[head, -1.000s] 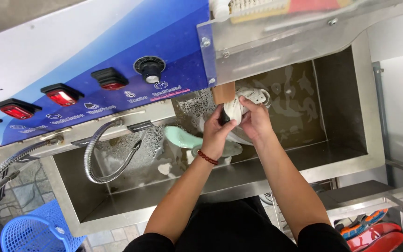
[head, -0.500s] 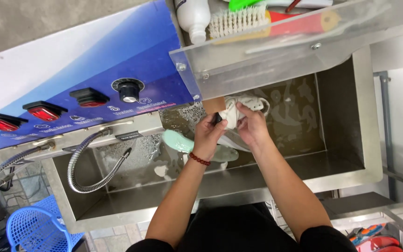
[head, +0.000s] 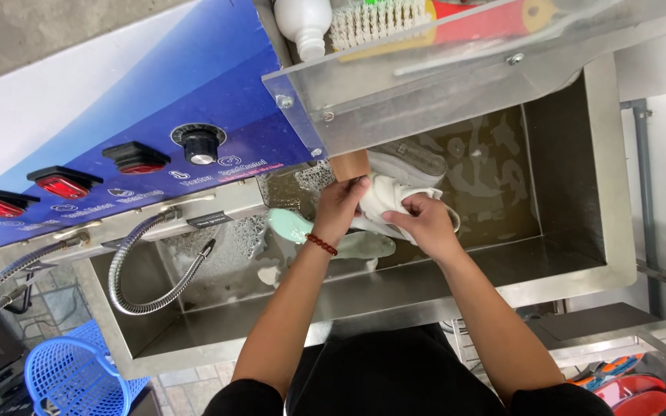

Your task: Cleaning a white sneaker using a specialized shoe washing station.

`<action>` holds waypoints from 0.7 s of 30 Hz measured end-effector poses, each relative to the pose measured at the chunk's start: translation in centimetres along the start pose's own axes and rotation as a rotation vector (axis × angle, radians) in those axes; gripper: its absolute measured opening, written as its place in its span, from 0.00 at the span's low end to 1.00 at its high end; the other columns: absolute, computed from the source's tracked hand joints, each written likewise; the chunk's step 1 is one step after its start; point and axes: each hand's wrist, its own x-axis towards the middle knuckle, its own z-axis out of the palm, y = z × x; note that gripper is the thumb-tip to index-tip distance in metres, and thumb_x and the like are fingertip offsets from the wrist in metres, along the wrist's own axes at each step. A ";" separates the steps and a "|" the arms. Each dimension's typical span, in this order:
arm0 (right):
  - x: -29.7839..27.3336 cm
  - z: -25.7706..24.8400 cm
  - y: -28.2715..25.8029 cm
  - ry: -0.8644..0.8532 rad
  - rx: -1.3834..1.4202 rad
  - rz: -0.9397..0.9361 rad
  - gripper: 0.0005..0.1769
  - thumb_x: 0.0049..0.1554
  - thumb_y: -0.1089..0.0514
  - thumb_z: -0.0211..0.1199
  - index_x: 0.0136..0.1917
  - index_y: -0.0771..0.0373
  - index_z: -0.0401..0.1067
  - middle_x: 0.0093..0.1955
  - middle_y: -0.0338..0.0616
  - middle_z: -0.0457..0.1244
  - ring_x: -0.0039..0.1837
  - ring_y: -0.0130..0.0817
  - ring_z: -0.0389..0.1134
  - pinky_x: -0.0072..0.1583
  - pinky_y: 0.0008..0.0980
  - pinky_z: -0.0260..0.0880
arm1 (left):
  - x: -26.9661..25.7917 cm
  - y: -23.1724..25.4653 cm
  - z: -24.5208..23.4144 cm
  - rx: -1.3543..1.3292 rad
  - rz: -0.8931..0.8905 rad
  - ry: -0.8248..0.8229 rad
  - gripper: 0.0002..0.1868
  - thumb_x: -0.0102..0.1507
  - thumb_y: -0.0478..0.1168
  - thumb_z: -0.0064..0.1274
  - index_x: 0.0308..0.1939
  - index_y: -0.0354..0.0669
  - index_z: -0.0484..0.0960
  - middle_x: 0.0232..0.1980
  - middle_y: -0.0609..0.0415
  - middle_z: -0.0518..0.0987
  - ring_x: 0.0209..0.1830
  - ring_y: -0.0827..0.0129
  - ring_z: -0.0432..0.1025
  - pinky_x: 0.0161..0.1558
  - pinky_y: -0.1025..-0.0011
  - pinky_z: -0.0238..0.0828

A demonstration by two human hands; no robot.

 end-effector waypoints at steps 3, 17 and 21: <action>-0.2 -0.2 0.2 0.004 0.163 0.129 0.15 0.54 0.57 0.75 0.40 0.73 0.77 0.35 0.41 0.66 0.36 0.23 0.61 0.38 0.27 0.60 | 0.2 -0.7 0.8 -0.229 0.192 -0.146 0.31 0.72 0.57 0.39 0.74 0.45 0.65 0.70 0.55 0.71 0.66 0.70 0.68 0.59 0.70 0.70; 0.2 2.6 -1.6 0.020 0.648 0.211 0.12 0.58 0.62 0.66 0.49 0.76 0.76 0.42 0.49 0.71 0.41 0.29 0.71 0.44 0.28 0.73 | 3.9 -5.8 3.4 -0.651 0.009 -0.134 0.35 0.74 0.62 0.31 0.65 0.34 0.72 0.59 0.48 0.78 0.58 0.66 0.73 0.62 0.66 0.69; 0.0 2.2 -2.2 0.048 0.668 0.198 0.12 0.59 0.62 0.66 0.49 0.76 0.76 0.42 0.49 0.71 0.40 0.28 0.71 0.43 0.29 0.73 | 2.6 -3.3 3.7 -0.626 0.135 -0.133 0.33 0.74 0.61 0.33 0.65 0.35 0.72 0.60 0.49 0.78 0.58 0.67 0.73 0.62 0.68 0.69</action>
